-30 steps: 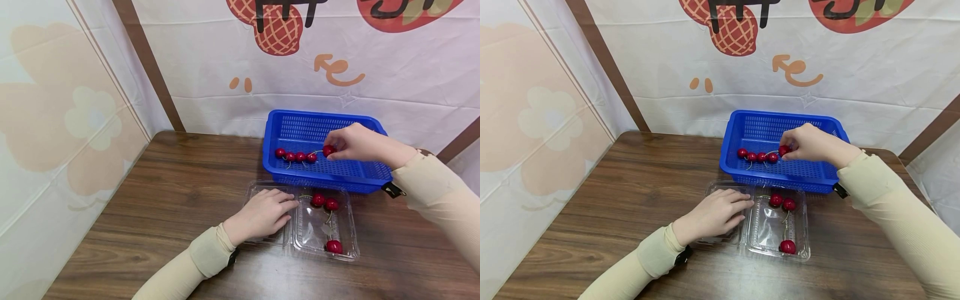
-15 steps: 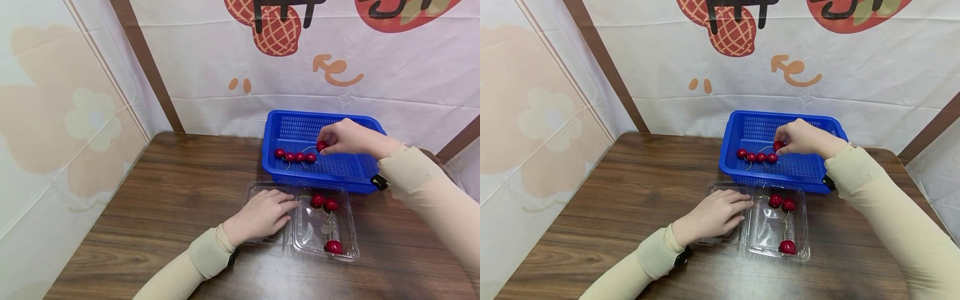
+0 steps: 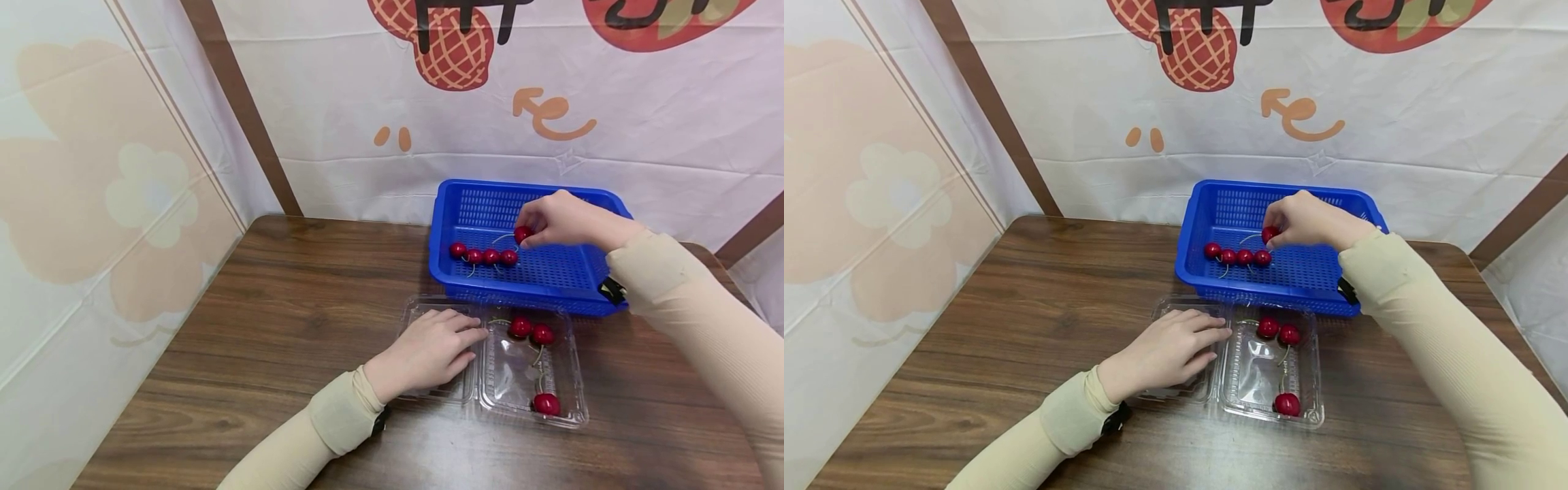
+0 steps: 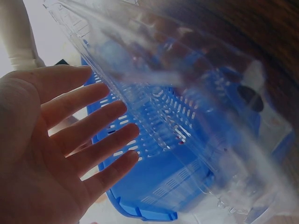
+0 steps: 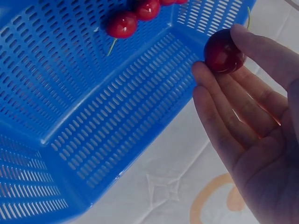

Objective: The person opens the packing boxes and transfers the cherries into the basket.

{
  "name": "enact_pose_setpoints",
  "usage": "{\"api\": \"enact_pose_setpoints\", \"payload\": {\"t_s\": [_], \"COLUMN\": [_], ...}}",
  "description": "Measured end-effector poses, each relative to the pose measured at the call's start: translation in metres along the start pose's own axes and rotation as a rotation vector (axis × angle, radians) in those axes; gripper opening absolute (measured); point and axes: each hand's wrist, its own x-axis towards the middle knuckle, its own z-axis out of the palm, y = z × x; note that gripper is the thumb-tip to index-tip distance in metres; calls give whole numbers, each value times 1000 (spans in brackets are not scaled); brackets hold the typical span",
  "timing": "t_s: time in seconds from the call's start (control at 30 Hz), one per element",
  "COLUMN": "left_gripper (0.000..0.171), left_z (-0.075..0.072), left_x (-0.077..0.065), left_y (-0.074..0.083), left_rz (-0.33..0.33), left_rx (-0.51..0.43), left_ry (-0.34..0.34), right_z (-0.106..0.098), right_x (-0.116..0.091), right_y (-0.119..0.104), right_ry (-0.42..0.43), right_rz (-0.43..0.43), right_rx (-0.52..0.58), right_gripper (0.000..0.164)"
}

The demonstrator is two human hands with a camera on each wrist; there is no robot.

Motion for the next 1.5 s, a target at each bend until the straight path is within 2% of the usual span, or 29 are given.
{"api": "enact_pose_setpoints", "payload": {"t_s": [0.43,0.83,1.33,1.5], "left_gripper": [37,37,37,37], "left_z": [-1,-1,-2,-2], "left_x": [-1,-1,-2,-2], "left_y": [-1,-1,0,0], "left_rz": [3,4,-3,-4], "left_rx": [-7,-5,-3,-1], "left_ry": [2,-4,-14,-15], "right_z": [3,13,20,21], "right_x": [17,26,28,31], "right_y": [3,19,35,38], "right_ry": [-70,-104,-142,-147], "right_rz": [86,185,248,245], "right_rx": [2,13,66,57], "right_gripper": [27,29,26,26]}}
